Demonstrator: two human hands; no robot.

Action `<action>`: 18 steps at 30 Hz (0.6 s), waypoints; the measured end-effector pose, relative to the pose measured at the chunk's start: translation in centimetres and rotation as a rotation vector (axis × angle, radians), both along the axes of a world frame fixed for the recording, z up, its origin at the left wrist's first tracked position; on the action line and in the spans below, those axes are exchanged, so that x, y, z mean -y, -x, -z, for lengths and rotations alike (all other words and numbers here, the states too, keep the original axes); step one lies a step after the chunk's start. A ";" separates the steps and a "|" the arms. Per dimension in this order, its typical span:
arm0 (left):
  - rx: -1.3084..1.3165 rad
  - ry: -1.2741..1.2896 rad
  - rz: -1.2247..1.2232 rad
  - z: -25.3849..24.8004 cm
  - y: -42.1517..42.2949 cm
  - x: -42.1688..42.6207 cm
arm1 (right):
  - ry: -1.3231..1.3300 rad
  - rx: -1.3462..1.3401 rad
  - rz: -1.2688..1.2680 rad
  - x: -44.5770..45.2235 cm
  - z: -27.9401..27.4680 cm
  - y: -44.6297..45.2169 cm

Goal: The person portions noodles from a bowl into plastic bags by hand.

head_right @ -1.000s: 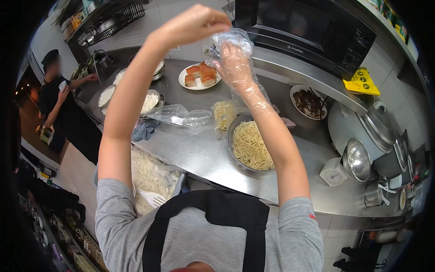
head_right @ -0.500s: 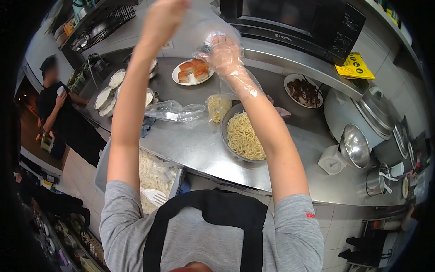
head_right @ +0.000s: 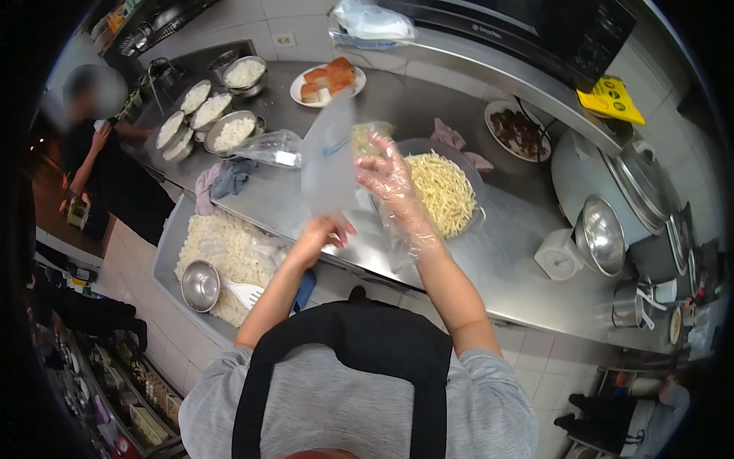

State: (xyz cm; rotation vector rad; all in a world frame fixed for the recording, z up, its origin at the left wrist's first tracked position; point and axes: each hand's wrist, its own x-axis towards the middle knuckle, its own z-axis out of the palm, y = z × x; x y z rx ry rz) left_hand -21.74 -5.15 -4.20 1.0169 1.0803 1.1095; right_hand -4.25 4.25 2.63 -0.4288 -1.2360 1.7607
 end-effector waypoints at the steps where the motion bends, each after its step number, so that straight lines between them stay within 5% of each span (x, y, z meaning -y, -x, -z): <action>1: -0.061 0.057 0.134 0.3 -1.4 0.9 | -0.027 0.237 -0.035 0.0 0.2 -0.9; 2: -0.085 0.112 0.213 0.3 -2.6 1.8 | -0.016 0.243 -0.030 0.3 0.7 -1.8; 4: -0.303 0.002 0.466 0.8 -3.6 2.1 | -0.401 0.649 -0.056 1.3 2.6 -3.2; 5: -0.296 0.016 0.462 1.2 -4.3 2.2 | -0.359 0.598 -0.127 1.9 4.4 -3.6; 7: -0.522 -0.418 0.553 1.6 -6.2 2.1 | -0.183 0.565 -0.289 2.7 6.6 -5.1; 8: -0.520 -0.410 0.550 1.5 -7.2 2.1 | -0.019 0.528 -0.436 3.2 7.4 -5.8; 10: -0.677 -0.265 0.740 0.6 -9.0 2.2 | -0.121 0.667 -0.221 6.2 4.1 -6.7; 12: -0.686 -0.341 0.741 0.8 -9.6 1.9 | -0.033 0.442 -0.118 6.4 5.0 -8.1; 14: -0.690 -0.281 0.675 0.4 -8.2 1.1 | -0.171 0.602 0.078 6.9 4.7 -10.4; 16: -0.412 0.050 0.346 -0.4 -5.4 -0.3 | -0.672 1.276 0.305 8.5 2.0 -12.7; 18: -0.219 0.022 0.183 -2.9 -5.3 -0.8 | -0.780 1.340 0.431 9.5 2.5 -13.6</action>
